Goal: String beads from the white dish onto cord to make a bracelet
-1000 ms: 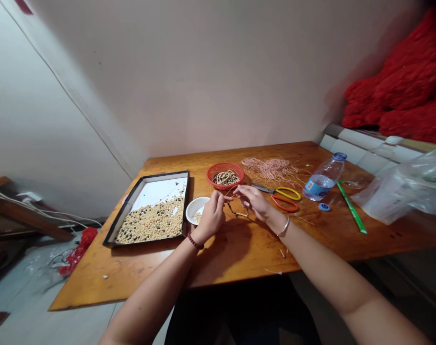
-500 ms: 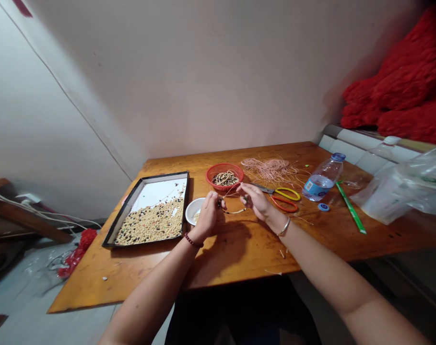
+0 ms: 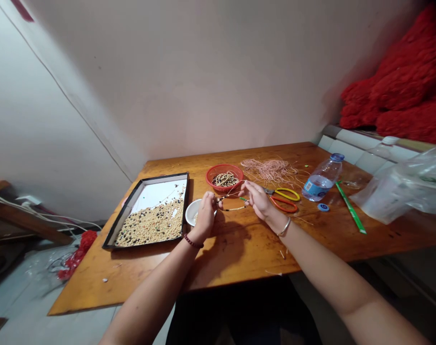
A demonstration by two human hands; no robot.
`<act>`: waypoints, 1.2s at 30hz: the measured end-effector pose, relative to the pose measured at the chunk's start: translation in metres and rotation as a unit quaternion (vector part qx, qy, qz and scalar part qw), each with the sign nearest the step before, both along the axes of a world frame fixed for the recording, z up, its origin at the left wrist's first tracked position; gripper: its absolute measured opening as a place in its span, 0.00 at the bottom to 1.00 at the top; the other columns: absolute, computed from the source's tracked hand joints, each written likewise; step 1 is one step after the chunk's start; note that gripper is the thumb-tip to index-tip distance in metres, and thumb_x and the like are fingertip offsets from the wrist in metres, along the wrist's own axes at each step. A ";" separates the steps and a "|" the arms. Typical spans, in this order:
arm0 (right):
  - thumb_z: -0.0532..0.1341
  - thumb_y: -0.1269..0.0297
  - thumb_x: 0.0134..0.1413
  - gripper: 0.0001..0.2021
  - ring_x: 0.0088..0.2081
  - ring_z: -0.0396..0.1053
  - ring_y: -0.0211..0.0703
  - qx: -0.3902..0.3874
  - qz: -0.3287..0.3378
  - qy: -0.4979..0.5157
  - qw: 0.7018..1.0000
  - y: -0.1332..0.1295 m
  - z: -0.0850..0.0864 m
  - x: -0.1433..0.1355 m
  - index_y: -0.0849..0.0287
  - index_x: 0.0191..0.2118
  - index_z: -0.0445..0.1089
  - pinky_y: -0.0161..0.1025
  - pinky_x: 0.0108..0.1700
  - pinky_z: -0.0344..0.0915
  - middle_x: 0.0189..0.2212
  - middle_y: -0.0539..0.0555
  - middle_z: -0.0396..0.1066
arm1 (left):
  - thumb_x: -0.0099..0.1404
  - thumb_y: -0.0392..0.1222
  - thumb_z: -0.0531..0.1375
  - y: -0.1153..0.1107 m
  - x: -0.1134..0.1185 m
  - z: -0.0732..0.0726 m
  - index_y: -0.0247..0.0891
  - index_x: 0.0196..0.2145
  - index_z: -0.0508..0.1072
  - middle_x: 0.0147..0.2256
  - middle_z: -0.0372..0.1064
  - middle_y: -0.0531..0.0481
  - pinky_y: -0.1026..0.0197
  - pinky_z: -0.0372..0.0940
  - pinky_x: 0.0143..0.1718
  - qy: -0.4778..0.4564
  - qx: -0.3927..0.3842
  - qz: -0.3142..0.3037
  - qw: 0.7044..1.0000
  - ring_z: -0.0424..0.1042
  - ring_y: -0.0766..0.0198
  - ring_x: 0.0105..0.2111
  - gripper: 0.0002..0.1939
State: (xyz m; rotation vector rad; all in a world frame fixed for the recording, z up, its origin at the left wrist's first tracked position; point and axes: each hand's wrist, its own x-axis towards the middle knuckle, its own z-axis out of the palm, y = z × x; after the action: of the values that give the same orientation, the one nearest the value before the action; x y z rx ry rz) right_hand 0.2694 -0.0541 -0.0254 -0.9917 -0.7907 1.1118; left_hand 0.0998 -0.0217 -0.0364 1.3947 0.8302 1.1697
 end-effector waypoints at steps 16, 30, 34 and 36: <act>0.64 0.50 0.45 0.17 0.28 0.66 0.34 -0.002 0.013 0.126 0.992 0.002 0.002 0.009 0.56 0.26 0.59 0.28 0.21 0.60 0.29 0.47 0.65 | 0.64 0.47 0.48 -0.002 0.002 0.001 0.41 0.25 0.55 0.20 0.57 0.55 0.63 0.66 0.30 -0.020 -0.053 0.024 0.998 0.66 0.67 0.23 0.12; 0.61 0.54 0.52 0.17 0.27 0.60 0.36 0.036 0.113 0.185 0.976 -0.001 0.008 0.022 0.55 0.23 0.53 0.32 0.24 0.65 0.26 0.48 0.60 | 0.63 0.50 0.48 -0.003 0.002 0.001 0.42 0.29 0.57 0.24 0.71 0.50 0.55 0.69 0.36 -0.025 -0.085 -0.004 0.996 0.75 0.60 0.31 0.10; 0.61 0.51 0.51 0.19 0.25 0.59 0.34 0.028 0.106 0.146 0.983 -0.002 0.012 0.024 0.56 0.23 0.53 0.31 0.25 0.64 0.26 0.47 0.59 | 0.64 0.49 0.49 -0.003 -0.001 0.004 0.42 0.29 0.56 0.27 0.74 0.49 0.53 0.68 0.38 -0.036 -0.072 0.013 0.997 0.76 0.59 0.32 0.10; 0.61 0.50 0.51 0.20 0.26 0.60 0.33 0.026 0.104 0.126 0.986 -0.002 0.013 0.025 0.56 0.23 0.53 0.30 0.25 0.63 0.26 0.47 0.60 | 0.64 0.49 0.50 -0.004 -0.002 0.007 0.41 0.29 0.56 0.30 0.75 0.48 0.54 0.68 0.39 -0.033 -0.062 0.023 0.997 0.76 0.60 0.33 0.10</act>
State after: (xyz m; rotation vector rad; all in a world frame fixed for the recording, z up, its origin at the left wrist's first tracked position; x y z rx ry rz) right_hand 0.2945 -0.0562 -0.0125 -0.7185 -0.7237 1.3590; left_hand 0.0974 -0.0253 -0.0294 1.2352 0.8766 1.1746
